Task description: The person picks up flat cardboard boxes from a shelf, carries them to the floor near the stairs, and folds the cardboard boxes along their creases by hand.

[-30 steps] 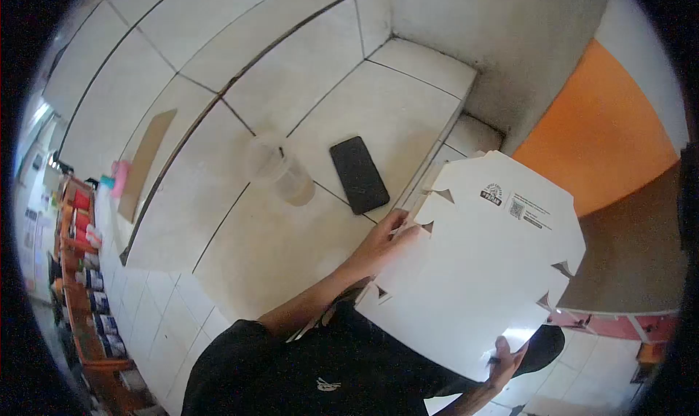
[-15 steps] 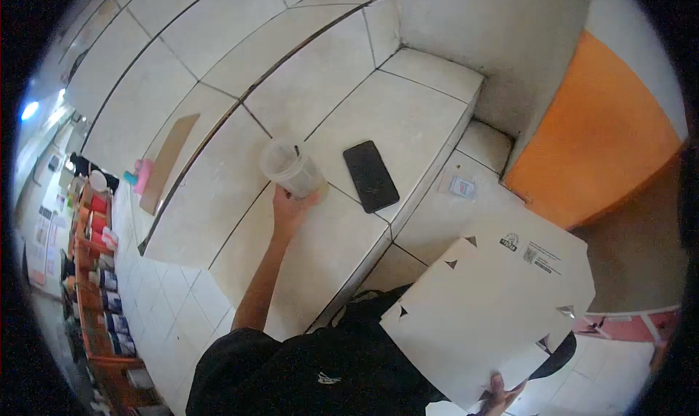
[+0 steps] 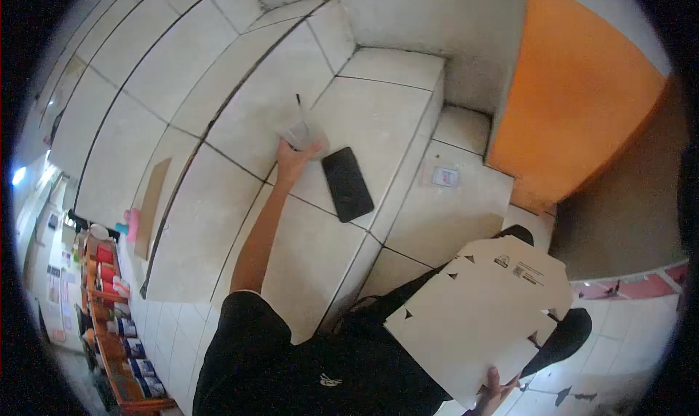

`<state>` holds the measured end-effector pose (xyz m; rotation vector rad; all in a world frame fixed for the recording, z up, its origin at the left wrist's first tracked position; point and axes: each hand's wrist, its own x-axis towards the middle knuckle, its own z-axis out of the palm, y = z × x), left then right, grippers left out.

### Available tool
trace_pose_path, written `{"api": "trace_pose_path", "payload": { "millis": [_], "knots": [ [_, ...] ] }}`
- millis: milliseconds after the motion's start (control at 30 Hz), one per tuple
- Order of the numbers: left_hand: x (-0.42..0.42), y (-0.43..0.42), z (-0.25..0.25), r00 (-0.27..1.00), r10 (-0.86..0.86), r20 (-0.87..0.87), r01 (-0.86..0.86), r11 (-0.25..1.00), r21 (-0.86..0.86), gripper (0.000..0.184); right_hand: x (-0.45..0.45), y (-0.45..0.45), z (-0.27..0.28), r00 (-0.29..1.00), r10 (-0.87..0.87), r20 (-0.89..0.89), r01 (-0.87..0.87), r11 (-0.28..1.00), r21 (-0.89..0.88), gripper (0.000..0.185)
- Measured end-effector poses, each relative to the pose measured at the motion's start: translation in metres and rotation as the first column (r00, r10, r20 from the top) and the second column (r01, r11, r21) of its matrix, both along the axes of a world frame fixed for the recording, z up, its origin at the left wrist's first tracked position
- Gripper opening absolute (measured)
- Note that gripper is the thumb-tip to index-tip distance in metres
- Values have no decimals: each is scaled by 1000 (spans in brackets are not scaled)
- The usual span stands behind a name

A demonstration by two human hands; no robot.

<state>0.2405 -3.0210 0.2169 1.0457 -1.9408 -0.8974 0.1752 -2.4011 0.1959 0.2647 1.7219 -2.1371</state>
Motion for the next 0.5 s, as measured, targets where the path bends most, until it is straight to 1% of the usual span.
{"api": "trace_pose_path", "payload": {
  "millis": [67,100,133,167,200,267,300,333,367,400,467,500],
  "knots": [
    [-19,6,10,998,61,20,-61,998,-8,65,6,-5,1,996,-88,33,87,996,29,79],
    [-26,1,4,999,30,22,-30,999,13,65,9,-6,2,987,-151,62,149,988,45,80],
    [-30,-8,-1,997,-59,-43,62,996,66,65,10,-2,0,986,-141,93,121,973,198,80],
    [-33,-19,-6,984,-139,-113,151,983,108,65,10,-3,3,982,-167,86,147,967,209,80],
    [-34,-32,-17,980,-161,-117,174,978,115,65,10,-9,7,982,-173,79,155,969,195,80],
    [-41,-58,-40,986,-121,-118,117,992,-44,68,8,-16,12,978,-200,66,185,965,184,79],
    [-45,-56,-37,983,-140,-122,137,990,-36,68,7,-19,14,977,-192,94,175,971,160,80],
    [-45,-51,-36,980,-122,-158,122,992,-8,70,5,-19,16,976,-180,121,163,977,138,81],
    [-40,-47,-37,976,-97,-193,103,994,23,72,4,-17,18,976,-162,147,146,982,117,82],
    [-25,-57,-49,988,-16,-152,28,997,74,73,3,-11,8,986,-117,120,101,986,130,81],
    [-7,-32,-53,983,161,-90,-163,987,-13,72,3,-13,12,985,-130,118,111,982,152,79],
    [-6,13,-35,960,266,-88,-276,949,-151,71,3,-17,13,984,-125,123,104,981,165,78]
  ]
}}
